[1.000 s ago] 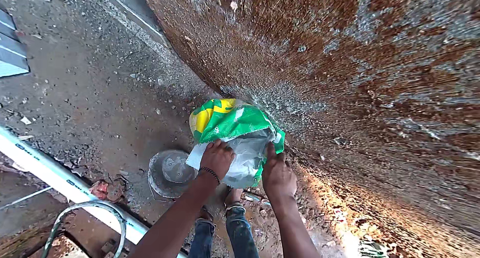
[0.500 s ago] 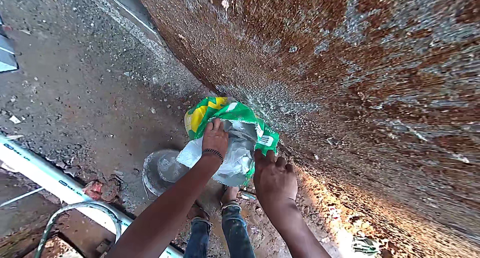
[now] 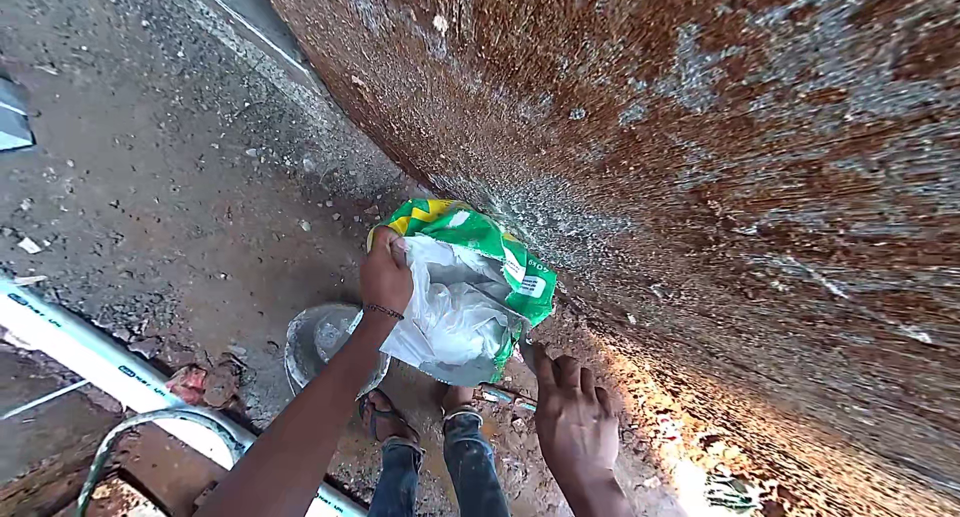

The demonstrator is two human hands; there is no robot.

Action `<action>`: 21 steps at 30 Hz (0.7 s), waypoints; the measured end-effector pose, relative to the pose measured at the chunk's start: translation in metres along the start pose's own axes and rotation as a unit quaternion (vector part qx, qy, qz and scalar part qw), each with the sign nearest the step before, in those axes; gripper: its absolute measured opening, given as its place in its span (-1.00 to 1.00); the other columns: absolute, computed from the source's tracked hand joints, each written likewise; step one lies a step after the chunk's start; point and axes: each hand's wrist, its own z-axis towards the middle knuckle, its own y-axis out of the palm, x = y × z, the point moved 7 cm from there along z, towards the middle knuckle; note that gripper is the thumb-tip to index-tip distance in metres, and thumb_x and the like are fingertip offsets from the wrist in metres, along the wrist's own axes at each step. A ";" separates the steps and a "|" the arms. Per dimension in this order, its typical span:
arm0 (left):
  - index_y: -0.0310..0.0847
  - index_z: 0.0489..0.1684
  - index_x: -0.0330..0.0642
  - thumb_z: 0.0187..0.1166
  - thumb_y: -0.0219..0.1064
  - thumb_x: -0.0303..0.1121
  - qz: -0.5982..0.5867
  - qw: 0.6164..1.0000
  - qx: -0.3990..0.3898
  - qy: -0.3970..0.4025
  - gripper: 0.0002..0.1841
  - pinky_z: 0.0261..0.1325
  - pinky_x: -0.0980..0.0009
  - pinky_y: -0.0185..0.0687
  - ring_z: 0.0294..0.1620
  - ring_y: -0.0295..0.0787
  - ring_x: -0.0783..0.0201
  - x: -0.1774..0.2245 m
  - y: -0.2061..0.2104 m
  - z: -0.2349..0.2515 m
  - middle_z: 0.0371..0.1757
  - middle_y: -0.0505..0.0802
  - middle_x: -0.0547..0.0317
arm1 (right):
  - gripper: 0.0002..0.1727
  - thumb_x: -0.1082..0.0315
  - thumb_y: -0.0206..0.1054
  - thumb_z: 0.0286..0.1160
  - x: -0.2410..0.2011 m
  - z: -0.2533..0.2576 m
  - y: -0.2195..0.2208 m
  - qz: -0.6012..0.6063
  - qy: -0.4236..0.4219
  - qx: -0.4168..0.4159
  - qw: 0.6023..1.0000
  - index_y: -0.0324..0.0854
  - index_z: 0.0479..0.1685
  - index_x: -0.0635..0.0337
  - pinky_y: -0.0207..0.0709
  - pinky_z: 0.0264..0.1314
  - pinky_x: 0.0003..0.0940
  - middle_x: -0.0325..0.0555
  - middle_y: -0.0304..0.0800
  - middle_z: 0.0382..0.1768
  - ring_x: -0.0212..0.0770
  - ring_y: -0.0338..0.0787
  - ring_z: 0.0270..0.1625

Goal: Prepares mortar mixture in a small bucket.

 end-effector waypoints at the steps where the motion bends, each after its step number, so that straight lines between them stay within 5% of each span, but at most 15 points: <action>1: 0.49 0.18 -0.30 0.87 0.04 -0.30 -0.042 0.999 0.007 -0.023 -0.75 0.02 -0.18 0.63 -0.13 0.77 -0.17 -0.003 0.001 0.007 -0.18 0.76 -0.22 | -0.35 0.59 0.42 0.31 -0.005 0.005 0.000 -0.005 -0.006 -0.001 1.000 0.71 0.45 -0.19 0.65 -0.24 0.01 0.17 0.80 0.00 0.19 0.84 -0.03; 6: 0.46 0.17 -0.40 0.86 0.05 -0.33 -0.208 0.973 0.030 -0.097 -0.74 0.18 0.07 0.53 0.00 0.63 0.09 0.005 0.006 0.044 -0.01 0.68 -0.15 | -0.36 0.59 0.40 0.31 -0.030 0.037 -0.003 -0.025 -0.049 -0.031 0.998 0.71 0.45 -0.15 0.65 -0.08 0.08 0.24 0.81 0.05 0.28 0.82 0.08; 11: 0.40 0.41 -0.33 0.85 0.02 -0.33 -0.056 0.987 0.052 -0.143 -0.67 0.39 -0.12 0.56 0.32 0.73 -0.16 0.021 -0.012 0.062 0.25 0.75 -0.31 | -0.36 0.53 0.46 0.32 -0.010 0.010 -0.007 -0.087 -0.034 -0.045 0.995 0.70 0.48 -0.18 0.64 -0.12 0.02 0.20 0.83 -0.10 0.26 0.82 0.01; 17: 0.38 0.39 -0.26 0.91 -0.08 -0.19 0.016 0.991 0.092 -0.095 -0.64 0.18 -0.28 0.63 0.15 0.79 -0.32 -0.012 -0.001 0.033 0.08 0.80 -0.35 | -0.24 0.54 0.47 0.33 -0.005 -0.014 0.028 -0.063 -0.013 -0.107 0.992 0.56 0.63 -0.19 0.66 -0.10 0.08 0.24 0.80 0.00 0.30 0.81 0.06; 19: 0.42 0.38 -0.28 0.88 0.00 -0.22 0.014 0.992 0.124 -0.026 -0.65 0.23 -0.18 0.65 0.18 0.77 -0.24 -0.005 -0.003 0.018 0.16 0.76 -0.29 | -0.18 0.56 0.42 0.38 -0.004 -0.017 0.044 -0.039 0.017 -0.141 0.989 0.46 0.71 -0.29 0.67 -0.05 0.09 0.23 0.77 0.11 0.30 0.78 0.15; 21: 0.46 0.38 -0.37 0.81 0.04 -0.27 0.040 0.977 0.159 0.139 -0.62 0.46 -0.09 0.53 0.41 0.60 -0.23 0.013 -0.006 -0.011 0.38 0.63 -0.31 | -0.15 0.61 0.43 0.31 0.000 -0.020 0.050 0.005 0.040 -0.114 0.993 0.49 0.68 -0.33 0.68 -0.11 0.10 0.21 0.78 0.10 0.30 0.79 0.11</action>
